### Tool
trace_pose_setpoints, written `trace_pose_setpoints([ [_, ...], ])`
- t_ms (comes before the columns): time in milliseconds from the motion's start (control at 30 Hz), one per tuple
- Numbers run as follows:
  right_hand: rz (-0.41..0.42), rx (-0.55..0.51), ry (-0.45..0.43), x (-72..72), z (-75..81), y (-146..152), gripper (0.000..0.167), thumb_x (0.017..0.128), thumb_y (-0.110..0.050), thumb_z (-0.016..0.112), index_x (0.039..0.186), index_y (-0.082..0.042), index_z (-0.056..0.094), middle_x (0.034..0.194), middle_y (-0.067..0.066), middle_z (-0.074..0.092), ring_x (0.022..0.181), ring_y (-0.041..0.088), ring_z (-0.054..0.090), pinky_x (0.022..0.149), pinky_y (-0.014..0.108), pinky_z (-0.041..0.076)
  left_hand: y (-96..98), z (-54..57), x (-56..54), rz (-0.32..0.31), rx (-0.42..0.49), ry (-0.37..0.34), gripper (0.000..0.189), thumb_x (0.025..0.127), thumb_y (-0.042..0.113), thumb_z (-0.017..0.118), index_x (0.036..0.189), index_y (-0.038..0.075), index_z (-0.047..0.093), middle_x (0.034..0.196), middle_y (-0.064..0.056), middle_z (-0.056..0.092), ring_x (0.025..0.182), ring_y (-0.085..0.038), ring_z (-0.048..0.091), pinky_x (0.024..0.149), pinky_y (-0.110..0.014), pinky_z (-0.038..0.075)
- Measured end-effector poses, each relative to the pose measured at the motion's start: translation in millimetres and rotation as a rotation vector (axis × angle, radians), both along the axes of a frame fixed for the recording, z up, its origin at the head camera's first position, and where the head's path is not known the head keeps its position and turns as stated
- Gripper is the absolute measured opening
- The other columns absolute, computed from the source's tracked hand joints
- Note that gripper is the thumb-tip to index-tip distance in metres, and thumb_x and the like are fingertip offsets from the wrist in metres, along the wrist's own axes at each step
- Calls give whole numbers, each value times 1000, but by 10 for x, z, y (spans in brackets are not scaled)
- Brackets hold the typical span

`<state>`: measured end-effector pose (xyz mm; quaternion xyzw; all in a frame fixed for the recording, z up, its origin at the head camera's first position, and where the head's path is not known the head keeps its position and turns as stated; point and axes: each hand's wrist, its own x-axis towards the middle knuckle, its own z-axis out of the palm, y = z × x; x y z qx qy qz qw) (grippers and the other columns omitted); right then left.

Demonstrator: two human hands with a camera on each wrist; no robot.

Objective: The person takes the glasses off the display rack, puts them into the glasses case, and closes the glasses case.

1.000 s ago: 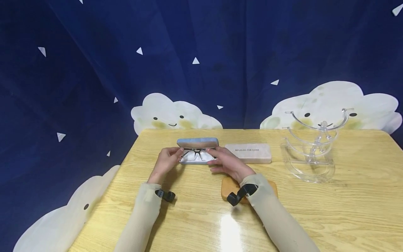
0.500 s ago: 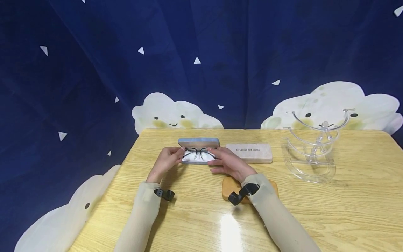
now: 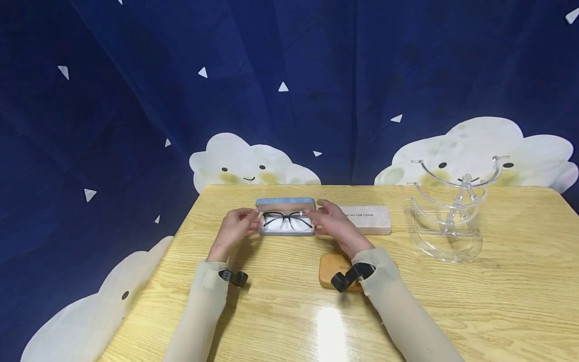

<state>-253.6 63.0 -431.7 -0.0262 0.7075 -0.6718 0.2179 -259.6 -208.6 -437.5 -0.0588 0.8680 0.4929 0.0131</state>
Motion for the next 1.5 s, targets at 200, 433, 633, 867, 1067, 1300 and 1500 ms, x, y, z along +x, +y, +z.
trace_pose_setpoints([
  [200, -51, -6, -1, -55, 20, -25, 72, 110, -22, 50, 167, -2, 12, 166, 29, 26, 148, 41, 41, 126, 54, 37, -29, -48, -42, -35, 6, 1, 56, 107, 33, 59, 156, 8, 47, 136, -26, 67, 111, -39, 73, 89, -47, 64],
  [433, -2, -108, -51, -91, 46, -114, 78, 111, -29, 48, 169, -10, 0, 176, 19, -2, 163, 37, 2, 134, 55, 8, -33, -104, -87, -91, 78, -15, 57, 110, 34, 53, 162, 14, 39, 149, -26, 58, 131, -41, 63, 95, -49, 62],
  [633, 5, -72, -61, -128, 20, -145, 81, 111, -28, 47, 168, -10, -7, 176, 19, -8, 165, 35, -4, 133, 60, 5, -39, -112, -98, -99, 105, -42, 57, 109, 37, 54, 161, 15, 41, 147, -25, 59, 130, -41, 64, 93, -47, 63],
  [867, 32, 123, 68, -140, -77, -125, 56, 112, -19, 44, 163, -2, 27, 154, 33, 43, 132, 39, 57, 108, 55, 53, -81, -76, -71, 7, 85, -36, 40, 108, 38, 56, 143, 19, 58, 124, -21, 71, 108, -31, 71, 76, -42, 66],
  [1067, -43, 191, 97, -158, -115, -113, 36, 111, -21, 49, 143, -6, 56, 132, 25, 60, 99, 28, 72, 81, 41, 65, -106, -92, -64, 29, 67, -25, 32, 108, 38, 57, 132, 18, 63, 114, -20, 72, 98, -27, 70, 70, -40, 66],
  [1300, -75, 236, 94, -183, -144, -119, 34, 110, -26, 55, 137, -7, 61, 117, 20, 65, 88, 27, 72, 77, 43, 67, -120, -81, -56, 15, 64, -50, 40, 108, 41, 56, 140, 18, 62, 122, -19, 70, 101, -26, 68, 74, -42, 66],
  [1500, -71, 276, 68, -193, -147, -125, 50, 107, -35, 59, 138, 4, 61, 130, 27, 68, 99, 26, 75, 85, 41, 66, -110, -81, -79, 29, 92, -117, 46, 108, 39, 56, 148, 15, 59, 124, -18, 68, 104, -23, 67, 79, -43, 65],
])
